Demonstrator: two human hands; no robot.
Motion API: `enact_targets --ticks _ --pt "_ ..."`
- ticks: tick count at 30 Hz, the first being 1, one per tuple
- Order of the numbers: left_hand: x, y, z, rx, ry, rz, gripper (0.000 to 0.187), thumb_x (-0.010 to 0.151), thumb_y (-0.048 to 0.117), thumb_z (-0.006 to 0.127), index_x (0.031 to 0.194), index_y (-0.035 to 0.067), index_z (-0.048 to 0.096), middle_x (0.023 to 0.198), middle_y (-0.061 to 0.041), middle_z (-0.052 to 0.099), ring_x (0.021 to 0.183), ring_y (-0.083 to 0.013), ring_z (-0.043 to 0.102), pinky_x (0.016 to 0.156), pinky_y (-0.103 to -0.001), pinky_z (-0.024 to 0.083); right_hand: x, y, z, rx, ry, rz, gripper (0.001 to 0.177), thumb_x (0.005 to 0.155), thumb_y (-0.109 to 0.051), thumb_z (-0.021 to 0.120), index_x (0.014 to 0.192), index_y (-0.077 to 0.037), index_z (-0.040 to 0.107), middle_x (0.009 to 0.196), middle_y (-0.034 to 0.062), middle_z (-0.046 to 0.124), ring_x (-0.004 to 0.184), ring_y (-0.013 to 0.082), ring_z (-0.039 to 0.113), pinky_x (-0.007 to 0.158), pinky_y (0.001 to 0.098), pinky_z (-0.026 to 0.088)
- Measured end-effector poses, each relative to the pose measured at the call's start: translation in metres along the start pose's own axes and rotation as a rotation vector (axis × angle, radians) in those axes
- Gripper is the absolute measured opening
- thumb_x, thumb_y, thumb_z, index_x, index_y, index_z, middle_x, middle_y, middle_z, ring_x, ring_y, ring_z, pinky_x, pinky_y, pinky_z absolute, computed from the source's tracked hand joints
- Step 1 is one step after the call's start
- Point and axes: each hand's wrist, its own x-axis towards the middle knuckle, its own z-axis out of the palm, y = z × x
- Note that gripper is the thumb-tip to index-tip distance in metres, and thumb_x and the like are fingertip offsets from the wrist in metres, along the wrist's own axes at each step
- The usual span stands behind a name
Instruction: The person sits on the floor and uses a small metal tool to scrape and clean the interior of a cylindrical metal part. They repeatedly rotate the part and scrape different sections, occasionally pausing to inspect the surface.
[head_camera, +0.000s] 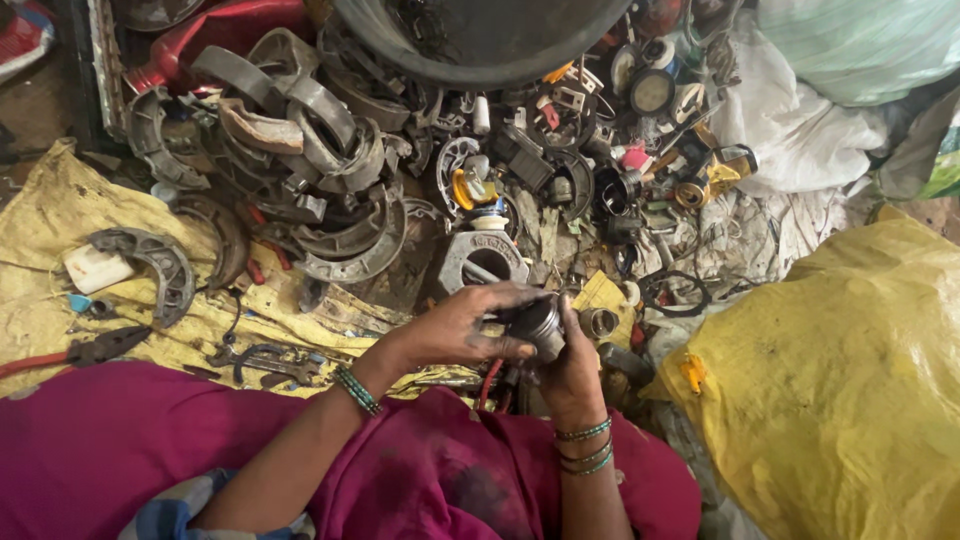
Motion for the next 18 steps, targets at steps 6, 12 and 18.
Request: enact_targets --ticks 6,12,18 --pt "0.0 -0.002 0.003 -0.026 0.004 0.018 0.075 0.081 0.048 0.083 0.145 0.017 0.061 0.143 -0.011 0.065 0.137 -0.0275 0.061 0.119 -0.044 0.047 -0.007 -0.002 0.004 -0.056 -0.186 -0.105 0.041 0.114 -0.041 0.051 0.125 -0.003 0.063 0.106 0.0088 0.07 0.091 0.0182 0.066 0.073 0.0325 0.052" --pt "-0.003 0.002 0.003 -0.205 0.108 -0.179 0.078 0.076 0.052 0.079 0.145 0.022 0.059 0.132 -0.008 0.07 0.121 -0.0244 0.069 0.107 -0.038 0.057 -0.029 -0.034 0.032 -0.347 -0.024 -0.134 0.053 0.102 -0.047 0.045 0.122 -0.002 0.064 0.095 0.0077 0.075 0.082 0.0157 0.072 0.071 0.0294 0.061" --pt "-0.001 -0.01 -0.007 -0.429 0.381 -0.213 0.062 0.086 0.036 0.082 0.139 0.011 0.064 0.121 -0.005 0.072 0.111 -0.0167 0.07 0.096 -0.032 0.059 -0.05 -0.113 -0.011 -0.719 0.227 -0.547 0.035 0.105 -0.023 0.06 0.129 0.001 0.067 0.095 0.0076 0.074 0.078 0.0139 0.069 0.065 0.0246 0.057"
